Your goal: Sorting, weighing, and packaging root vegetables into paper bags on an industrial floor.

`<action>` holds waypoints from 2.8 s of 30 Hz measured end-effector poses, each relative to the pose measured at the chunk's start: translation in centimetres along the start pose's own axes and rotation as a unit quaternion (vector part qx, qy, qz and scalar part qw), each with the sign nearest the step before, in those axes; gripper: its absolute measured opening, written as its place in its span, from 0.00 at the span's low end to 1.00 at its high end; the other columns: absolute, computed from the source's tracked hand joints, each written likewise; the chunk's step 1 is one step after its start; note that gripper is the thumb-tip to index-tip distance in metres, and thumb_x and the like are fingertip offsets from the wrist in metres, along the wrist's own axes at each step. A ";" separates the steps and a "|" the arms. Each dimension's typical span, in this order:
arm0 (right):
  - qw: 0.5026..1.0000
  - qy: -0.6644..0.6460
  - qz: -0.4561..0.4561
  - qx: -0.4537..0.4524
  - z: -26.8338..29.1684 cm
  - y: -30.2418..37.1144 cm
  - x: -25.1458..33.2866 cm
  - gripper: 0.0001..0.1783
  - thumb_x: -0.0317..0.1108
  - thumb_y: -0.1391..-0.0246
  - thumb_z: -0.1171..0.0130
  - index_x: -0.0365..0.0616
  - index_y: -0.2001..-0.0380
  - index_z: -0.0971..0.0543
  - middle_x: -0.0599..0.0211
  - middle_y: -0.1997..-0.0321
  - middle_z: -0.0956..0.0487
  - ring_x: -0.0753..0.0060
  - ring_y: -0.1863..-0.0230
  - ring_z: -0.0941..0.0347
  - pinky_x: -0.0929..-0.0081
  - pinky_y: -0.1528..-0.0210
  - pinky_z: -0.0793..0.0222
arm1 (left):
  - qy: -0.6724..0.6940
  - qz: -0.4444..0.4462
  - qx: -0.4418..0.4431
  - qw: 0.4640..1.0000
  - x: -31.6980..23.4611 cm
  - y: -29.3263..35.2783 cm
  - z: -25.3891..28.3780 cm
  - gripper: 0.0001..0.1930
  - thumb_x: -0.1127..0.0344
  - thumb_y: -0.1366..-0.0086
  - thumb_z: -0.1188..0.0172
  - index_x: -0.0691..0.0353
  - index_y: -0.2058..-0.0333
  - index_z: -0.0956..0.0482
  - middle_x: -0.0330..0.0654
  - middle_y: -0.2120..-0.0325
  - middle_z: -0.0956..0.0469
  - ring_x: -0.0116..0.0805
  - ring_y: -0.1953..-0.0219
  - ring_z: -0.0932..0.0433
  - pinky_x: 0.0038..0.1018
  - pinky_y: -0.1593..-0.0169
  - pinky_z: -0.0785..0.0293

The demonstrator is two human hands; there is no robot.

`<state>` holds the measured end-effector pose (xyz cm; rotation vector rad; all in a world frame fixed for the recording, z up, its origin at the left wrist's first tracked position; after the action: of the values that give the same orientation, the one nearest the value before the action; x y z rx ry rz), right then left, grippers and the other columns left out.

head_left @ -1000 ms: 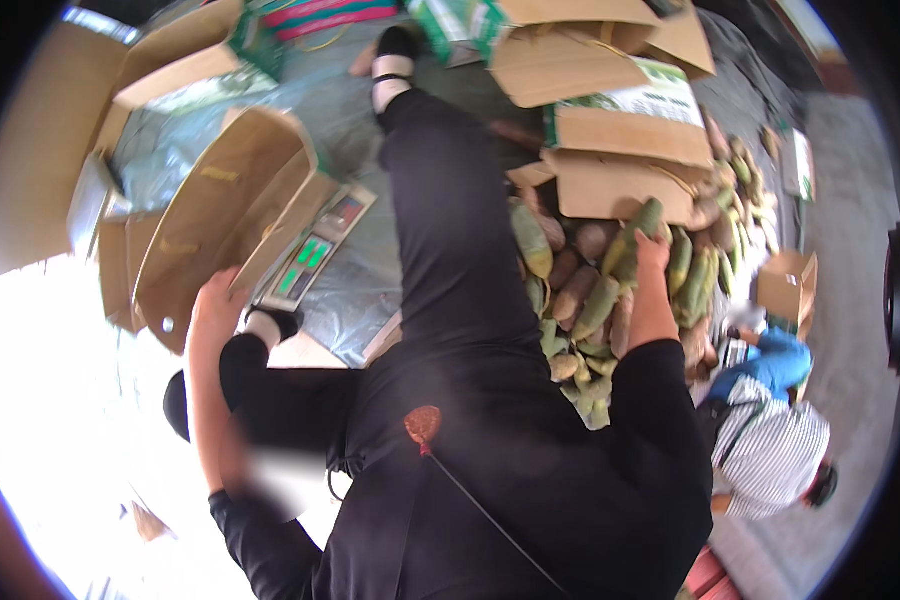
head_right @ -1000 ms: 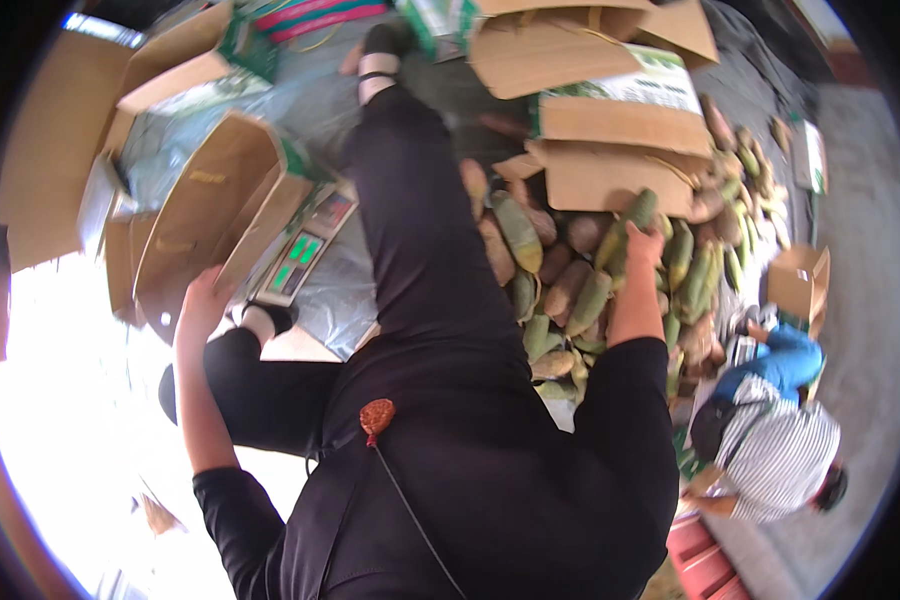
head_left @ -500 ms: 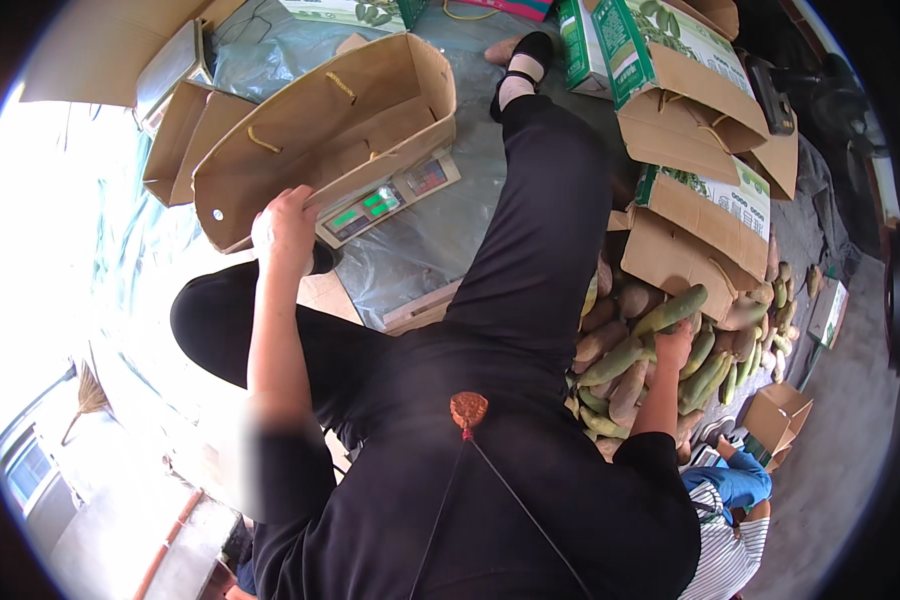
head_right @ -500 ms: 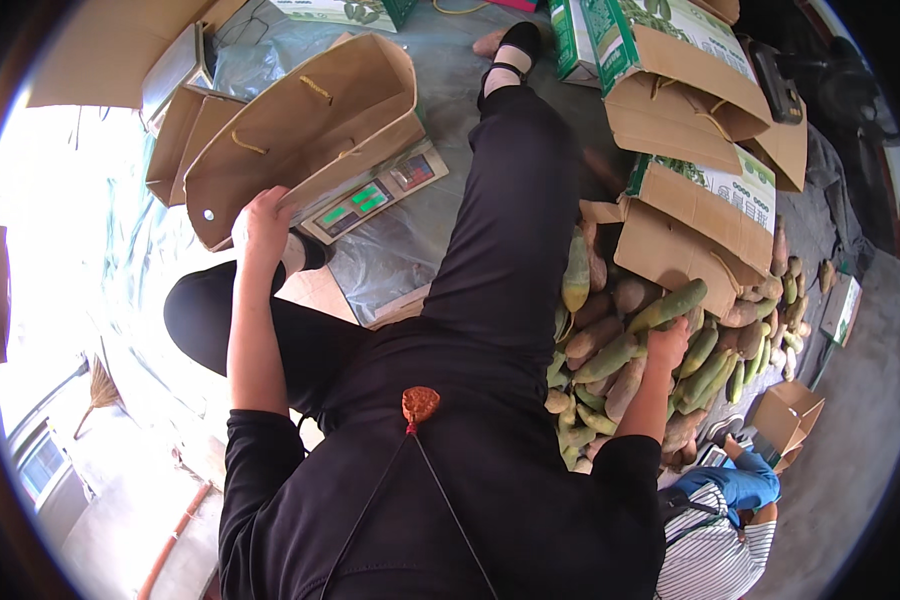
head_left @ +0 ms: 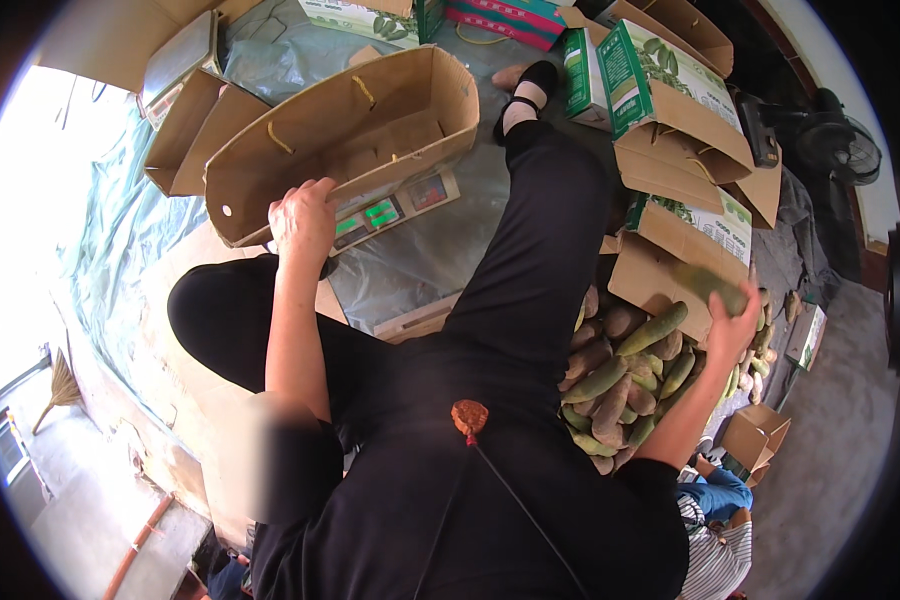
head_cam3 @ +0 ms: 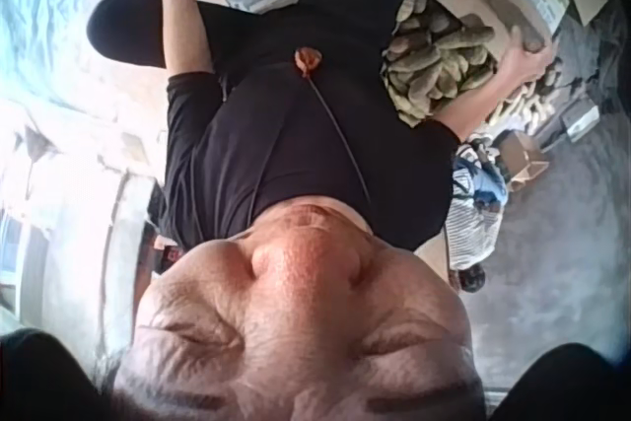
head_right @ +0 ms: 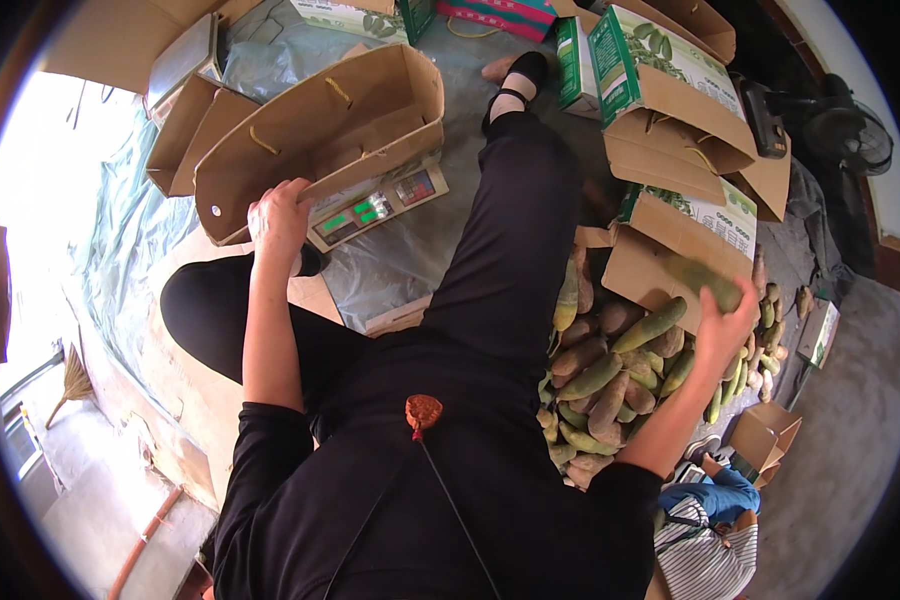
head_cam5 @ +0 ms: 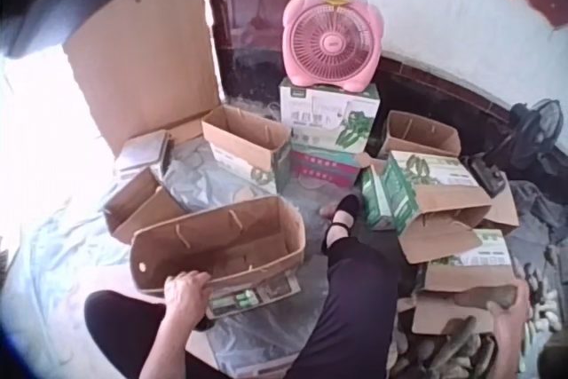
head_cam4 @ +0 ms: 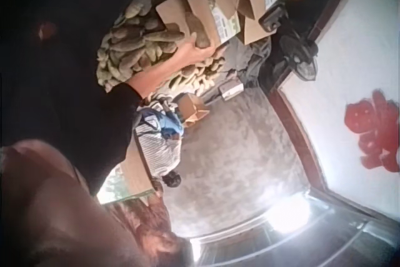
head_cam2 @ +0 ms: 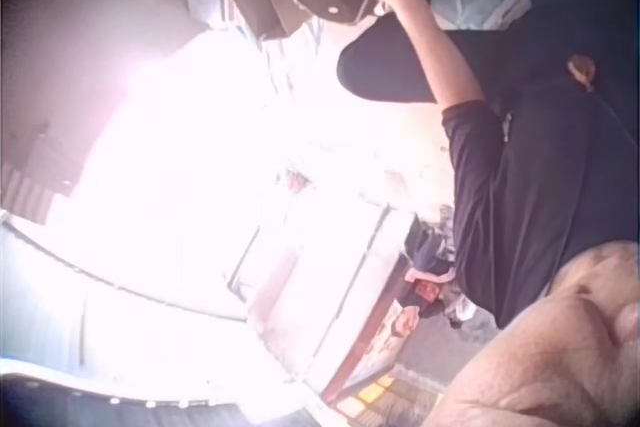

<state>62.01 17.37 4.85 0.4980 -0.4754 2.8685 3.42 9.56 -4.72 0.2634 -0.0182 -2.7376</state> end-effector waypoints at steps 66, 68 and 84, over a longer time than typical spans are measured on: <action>0.831 0.100 -0.337 0.431 -29.3 18.8 -9.6 0.50 0.43 0.70 0.25 0.49 0.42 0.39 0.57 0.39 0.37 0.54 0.38 0.39 0.58 0.40 0.35 | -0.024 0.020 0.017 0.999 -0.2 -0.4 -0.6 0.11 0.67 0.46 0.40 0.54 0.63 0.22 0.38 0.67 0.22 0.40 0.58 0.24 0.38 0.57 0.32; 0.844 0.117 -0.312 0.420 -29.2 18.8 -9.2 0.48 0.41 0.70 0.25 0.48 0.44 0.38 0.58 0.39 0.36 0.54 0.38 0.38 0.57 0.42 0.33 | -0.031 0.031 0.014 0.999 0.2 -0.2 -0.8 0.11 0.67 0.47 0.40 0.55 0.62 0.22 0.38 0.66 0.22 0.39 0.58 0.24 0.38 0.56 0.32; 0.936 -0.271 0.027 0.222 -18.6 1.2 8.5 0.34 0.27 0.71 0.30 0.36 0.54 0.29 0.55 0.56 0.24 0.61 0.52 0.28 0.68 0.48 0.34 | -0.019 0.024 0.019 0.999 0.0 0.3 0.0 0.11 0.66 0.46 0.39 0.56 0.62 0.22 0.39 0.68 0.23 0.40 0.59 0.24 0.38 0.57 0.32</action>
<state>48.43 23.77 -9.07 1.3852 0.1073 2.8568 3.53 9.32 -4.74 0.2192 -0.0865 -2.6967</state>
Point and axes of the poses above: each hand's wrist, its own y-axis away from the middle knuckle, its own z-axis out of the back of the hand, x = y × z, the point moved 7 cm from there along -y, towards the middle knuckle
